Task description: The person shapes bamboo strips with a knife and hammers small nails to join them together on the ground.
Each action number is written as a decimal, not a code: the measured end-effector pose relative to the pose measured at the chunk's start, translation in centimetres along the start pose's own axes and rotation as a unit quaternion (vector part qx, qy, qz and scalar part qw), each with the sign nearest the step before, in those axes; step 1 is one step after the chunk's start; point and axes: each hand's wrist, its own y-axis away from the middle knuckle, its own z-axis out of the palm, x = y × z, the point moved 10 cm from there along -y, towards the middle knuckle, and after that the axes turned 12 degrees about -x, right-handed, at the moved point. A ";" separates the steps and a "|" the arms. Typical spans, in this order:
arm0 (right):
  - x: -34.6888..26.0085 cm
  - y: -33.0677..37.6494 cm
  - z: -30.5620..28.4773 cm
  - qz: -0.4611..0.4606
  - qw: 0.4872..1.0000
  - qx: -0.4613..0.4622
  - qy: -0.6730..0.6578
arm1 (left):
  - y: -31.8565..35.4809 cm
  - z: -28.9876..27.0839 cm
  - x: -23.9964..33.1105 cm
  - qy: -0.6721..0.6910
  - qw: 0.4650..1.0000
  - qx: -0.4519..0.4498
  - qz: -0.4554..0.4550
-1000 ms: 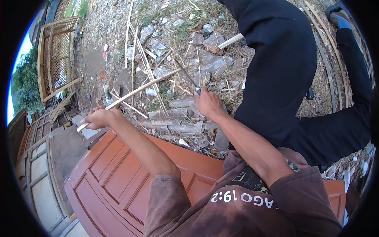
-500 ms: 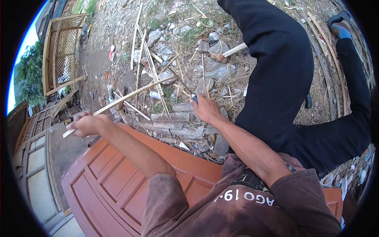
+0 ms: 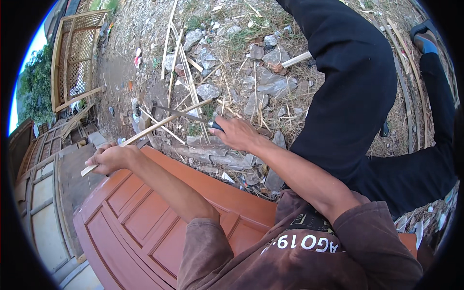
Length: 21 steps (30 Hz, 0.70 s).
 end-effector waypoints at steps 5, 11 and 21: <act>7.4 1.5 0.9 0.136 0.990 0.033 -0.007 | -0.1 -0.1 0.2 -0.019 1.000 -0.004 -0.015; 0.6 1.4 -0.9 0.015 0.999 0.047 0.005 | -1.8 -2.0 1.8 0.018 0.998 0.045 0.026; 2.8 0.4 -0.8 0.046 0.998 0.048 -0.007 | 0.5 -0.6 -0.6 0.008 0.998 0.054 -0.016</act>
